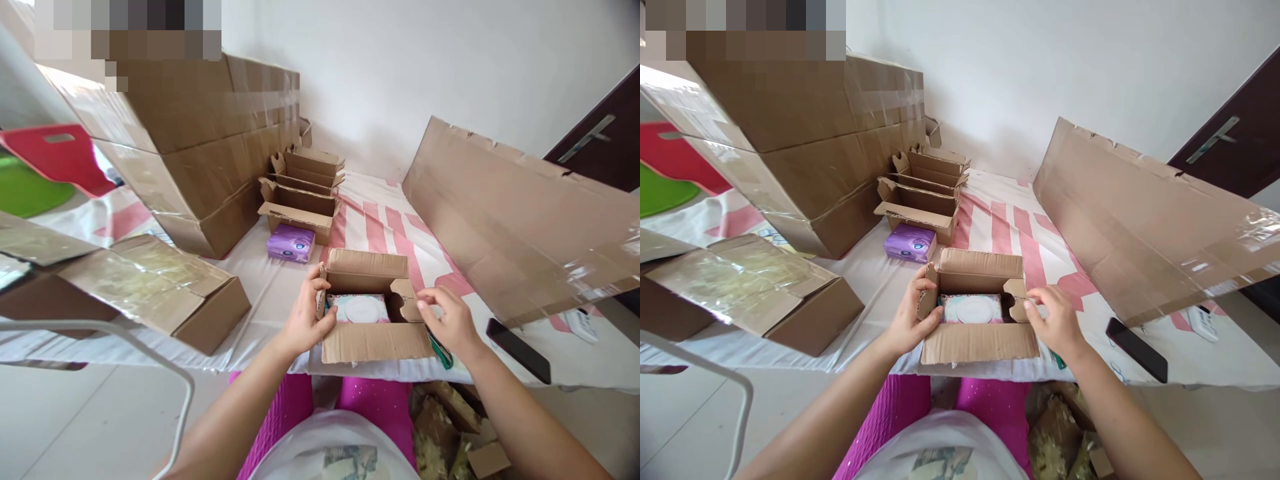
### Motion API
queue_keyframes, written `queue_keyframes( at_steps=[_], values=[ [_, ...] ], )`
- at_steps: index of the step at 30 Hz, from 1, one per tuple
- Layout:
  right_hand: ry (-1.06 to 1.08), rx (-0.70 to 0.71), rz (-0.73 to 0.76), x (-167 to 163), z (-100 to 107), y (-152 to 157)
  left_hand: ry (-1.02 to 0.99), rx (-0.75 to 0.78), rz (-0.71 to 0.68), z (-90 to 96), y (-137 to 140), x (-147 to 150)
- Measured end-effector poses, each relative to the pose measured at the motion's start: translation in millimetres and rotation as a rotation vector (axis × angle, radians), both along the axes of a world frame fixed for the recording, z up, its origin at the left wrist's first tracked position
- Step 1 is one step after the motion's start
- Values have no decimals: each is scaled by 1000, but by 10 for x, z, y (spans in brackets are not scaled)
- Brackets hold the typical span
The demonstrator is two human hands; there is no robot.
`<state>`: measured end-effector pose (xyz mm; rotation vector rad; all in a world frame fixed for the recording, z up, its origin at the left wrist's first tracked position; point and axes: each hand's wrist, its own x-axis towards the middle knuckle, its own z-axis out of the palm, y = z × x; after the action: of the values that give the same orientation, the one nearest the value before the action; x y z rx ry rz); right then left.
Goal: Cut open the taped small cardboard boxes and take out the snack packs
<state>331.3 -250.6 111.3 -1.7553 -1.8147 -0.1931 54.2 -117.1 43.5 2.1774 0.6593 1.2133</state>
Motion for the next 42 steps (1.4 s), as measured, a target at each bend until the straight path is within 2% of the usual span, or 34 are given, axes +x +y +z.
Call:
queue_keyframes(
  at_steps=[2,4,7,10,13,15,17,19,22,23,24,25,27,28,29,30,32,34,39,42],
  values=[
    [-32,-63,201,-265,70,96,-37,-16,1,-45,-8,18],
    [-78,-189,368,-509,97,170,-60,-38,9,-82,-17,29],
    [-124,-398,431,-768,75,235,-84,-70,53,-137,-36,39],
    [-162,-499,324,-851,45,269,-107,-97,93,-178,-53,48],
    [-262,-416,95,-750,45,306,-133,-130,94,-181,-64,53],
    [-326,-340,-55,-579,35,346,-153,-142,86,-178,-69,55],
    [-319,-327,-169,-346,-12,395,-171,-152,90,-188,-75,62],
    [-219,-410,-237,-95,-98,436,-190,-162,106,-220,-84,75],
    [0,-615,-200,172,-227,448,-213,-193,136,-293,-99,102],
    [26,-635,-187,207,-249,438,-219,-206,149,-317,-103,110],
    [16,-592,-196,211,-253,424,-226,-215,163,-340,-104,117],
    [-22,-488,-222,189,-240,407,-235,-221,176,-361,-104,122],
    [-115,-199,-257,81,-174,377,-251,-232,186,-395,-99,125],
    [-140,-87,-223,10,-130,370,-253,-243,176,-409,-94,123],
    [-145,-43,-148,-63,-86,372,-251,-259,155,-423,-89,118],
    [-139,-72,-41,-131,-47,385,-248,-281,118,-438,-83,112],
    [-121,-268,180,-237,1,445,-252,-330,13,-471,-66,89],
    [-126,-461,300,-289,1,540,-260,-384,-117,-504,-42,51],
    [-215,-670,361,-324,-139,792,-222,-488,-415,-550,43,-99],
    [-240,-731,388,-386,-214,882,-133,-440,-425,-603,78,-130]
  ],
)
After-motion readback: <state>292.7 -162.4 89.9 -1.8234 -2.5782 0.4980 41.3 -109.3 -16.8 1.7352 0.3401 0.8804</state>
